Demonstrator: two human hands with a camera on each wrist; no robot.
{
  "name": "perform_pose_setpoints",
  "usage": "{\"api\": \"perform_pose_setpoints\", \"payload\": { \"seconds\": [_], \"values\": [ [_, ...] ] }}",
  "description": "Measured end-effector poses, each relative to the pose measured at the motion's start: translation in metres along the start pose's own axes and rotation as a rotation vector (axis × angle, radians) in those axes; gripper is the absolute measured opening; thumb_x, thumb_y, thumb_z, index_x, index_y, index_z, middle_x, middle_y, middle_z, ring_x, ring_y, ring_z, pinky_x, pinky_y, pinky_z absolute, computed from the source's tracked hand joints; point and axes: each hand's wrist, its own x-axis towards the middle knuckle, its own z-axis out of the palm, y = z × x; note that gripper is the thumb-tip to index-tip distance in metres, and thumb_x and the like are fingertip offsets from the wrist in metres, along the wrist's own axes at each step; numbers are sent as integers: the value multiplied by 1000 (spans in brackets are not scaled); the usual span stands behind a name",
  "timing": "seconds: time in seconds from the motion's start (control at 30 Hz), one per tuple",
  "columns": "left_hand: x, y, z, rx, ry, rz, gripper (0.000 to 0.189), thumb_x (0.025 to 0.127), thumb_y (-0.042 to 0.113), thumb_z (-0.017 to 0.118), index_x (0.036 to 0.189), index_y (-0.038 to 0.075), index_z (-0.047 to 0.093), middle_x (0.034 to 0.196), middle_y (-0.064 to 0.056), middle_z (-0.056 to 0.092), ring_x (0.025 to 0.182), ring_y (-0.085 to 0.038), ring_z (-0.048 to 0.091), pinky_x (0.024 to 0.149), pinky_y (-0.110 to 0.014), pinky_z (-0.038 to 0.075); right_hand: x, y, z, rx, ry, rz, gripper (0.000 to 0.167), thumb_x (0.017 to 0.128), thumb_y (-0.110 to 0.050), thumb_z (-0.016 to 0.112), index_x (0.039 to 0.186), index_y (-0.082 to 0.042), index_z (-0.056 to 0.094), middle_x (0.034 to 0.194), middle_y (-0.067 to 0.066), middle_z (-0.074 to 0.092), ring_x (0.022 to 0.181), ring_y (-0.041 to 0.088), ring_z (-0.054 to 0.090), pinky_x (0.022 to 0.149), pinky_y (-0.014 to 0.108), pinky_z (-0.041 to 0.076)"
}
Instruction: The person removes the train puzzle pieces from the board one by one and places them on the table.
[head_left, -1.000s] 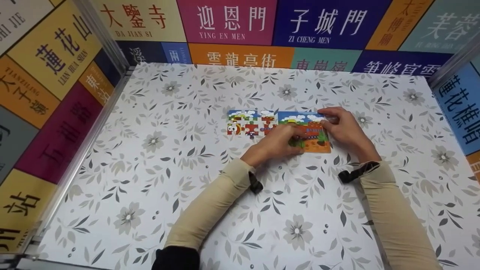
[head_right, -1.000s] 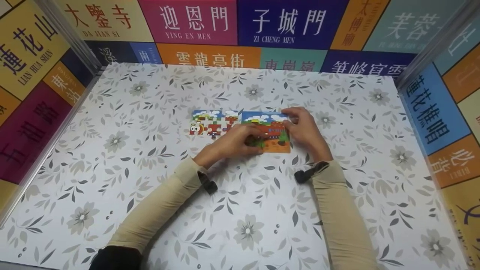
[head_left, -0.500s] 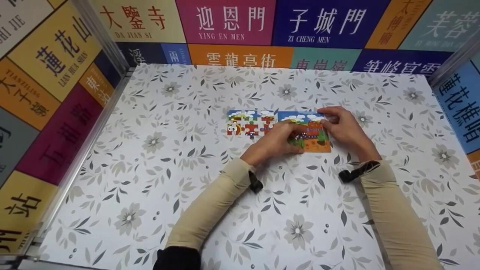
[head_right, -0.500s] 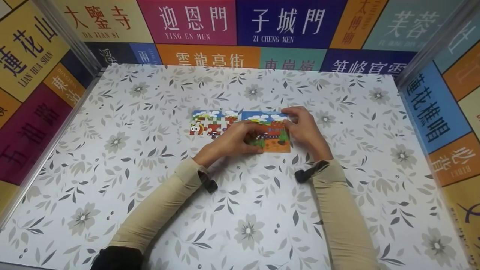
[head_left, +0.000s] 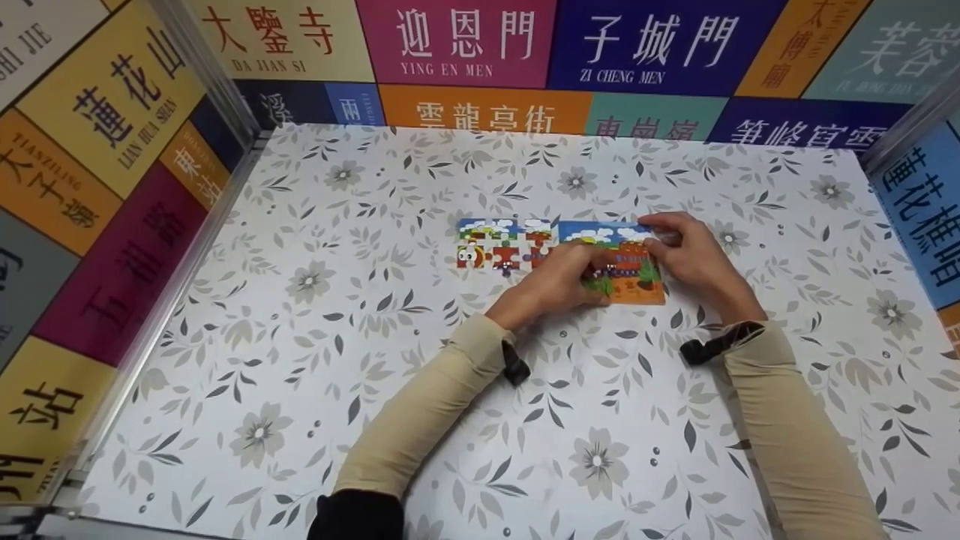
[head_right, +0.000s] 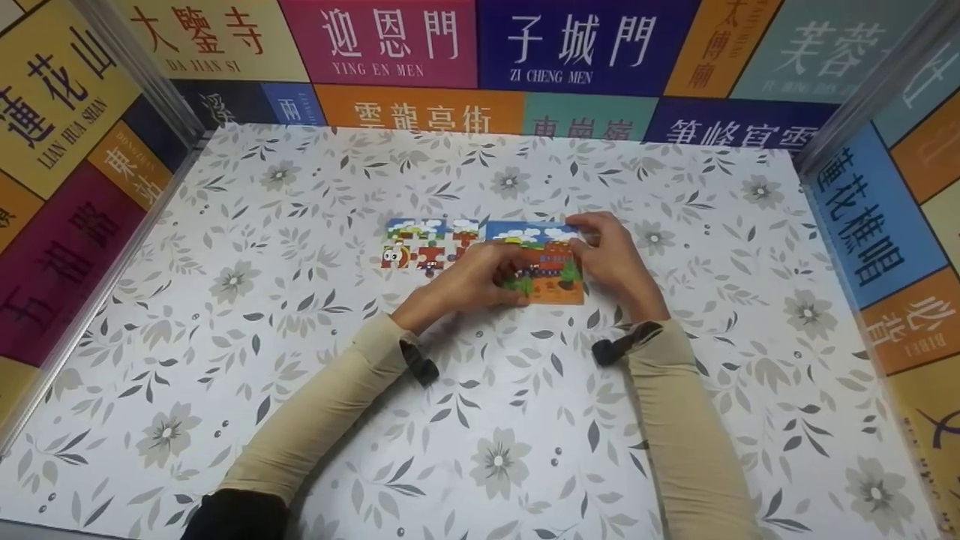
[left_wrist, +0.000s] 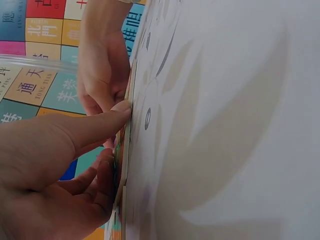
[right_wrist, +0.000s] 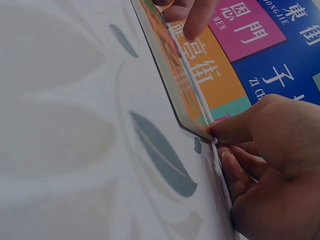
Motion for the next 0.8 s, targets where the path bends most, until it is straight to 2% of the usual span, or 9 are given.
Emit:
{"api": "perform_pose_setpoints", "payload": {
  "seconds": [0.13,0.3,0.43,0.57,0.67,0.8],
  "values": [
    [1,1,0,0,-4,-28,68,87,20,93,149,11,66,138,-5,73,120,-15,67,105,-24,53,0,1,0,2,1,5,46,108,-14,65,154,-17,61,154,18,52,125,28,59,94,20,47],
    [0,2,1,9,4,-52,61,88,21,92,144,13,70,136,-2,72,119,-13,65,104,-24,52,0,1,0,-2,3,2,45,108,-15,65,153,-17,62,153,19,53,125,28,59,93,21,47],
    [-3,2,1,-2,20,-38,56,88,20,92,139,11,71,131,-3,72,114,-14,66,99,-23,53,-1,-1,0,9,1,4,45,109,-16,65,154,-16,61,151,19,54,126,30,60,92,19,47],
    [-3,1,1,-6,25,5,52,88,18,92,135,9,72,125,-4,74,109,-15,68,94,-23,54,-2,0,0,11,-1,-8,45,109,-17,64,154,-15,61,151,19,54,128,31,60,91,15,47],
    [-2,2,2,29,20,32,48,88,18,92,132,11,74,125,-3,75,111,-16,67,98,-25,53,-2,2,0,12,-4,-20,44,109,-16,64,153,-14,61,152,19,52,130,32,60,91,13,46],
    [-2,4,2,55,17,15,52,88,20,92,136,14,74,132,-2,74,119,-16,67,107,-26,51,-2,2,0,14,-6,-22,44,109,-16,65,152,-14,62,151,19,53,130,33,60,92,15,46]
  ]
}}
